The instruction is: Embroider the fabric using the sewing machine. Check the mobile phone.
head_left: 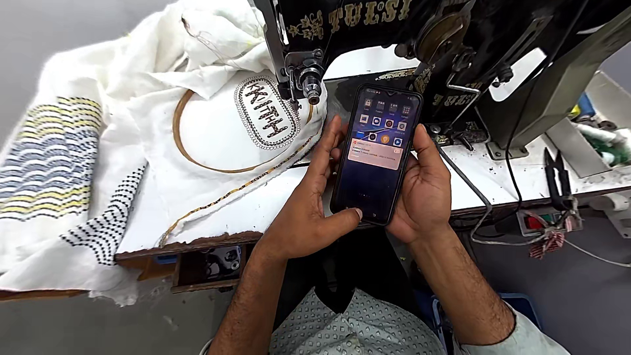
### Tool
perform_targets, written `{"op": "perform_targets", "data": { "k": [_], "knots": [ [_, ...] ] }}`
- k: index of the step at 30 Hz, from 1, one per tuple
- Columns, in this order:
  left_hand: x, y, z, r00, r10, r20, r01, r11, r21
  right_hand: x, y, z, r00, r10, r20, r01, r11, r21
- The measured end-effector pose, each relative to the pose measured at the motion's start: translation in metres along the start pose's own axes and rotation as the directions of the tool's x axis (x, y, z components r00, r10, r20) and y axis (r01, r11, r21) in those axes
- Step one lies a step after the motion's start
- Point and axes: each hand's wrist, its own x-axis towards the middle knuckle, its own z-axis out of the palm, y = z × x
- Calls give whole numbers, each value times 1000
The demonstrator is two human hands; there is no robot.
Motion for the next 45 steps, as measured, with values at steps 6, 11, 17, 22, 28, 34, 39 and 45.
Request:
{"op": "perform_targets", "data": {
  "k": [6,11,17,22,28,34,39,45],
  "knots": [
    [-2,5,7,999,-40,-8,41,997,67,0,0,1,1000,-5,-4,5,1000,-1],
    [-3,6,4,1000,-26,3,26,998,61,-4,-1,1,999,7,34,-6,1000,-26],
    [-4,3,2,998,-57,-36,59,996,73,-5,0,-3,999,20,43,-19,1000,-12],
    [-6,0,13,974,-25,-225,63,985,163,-6,1,-3,994,63,93,-59,997,-46],
    [-5,-3,20,949,125,-288,-21,940,340,-8,1,-3,989,67,130,-58,995,-76],
    [-6,-5,29,921,131,-366,71,870,489,-8,1,-3,990,61,131,-47,993,-110],
    [-7,-6,30,899,170,-404,13,911,413,-8,1,-3,988,72,135,-57,992,-112],
    [-6,-4,30,883,205,-423,-17,913,407,-8,1,-4,975,103,195,-82,990,-112]
  ]
}}
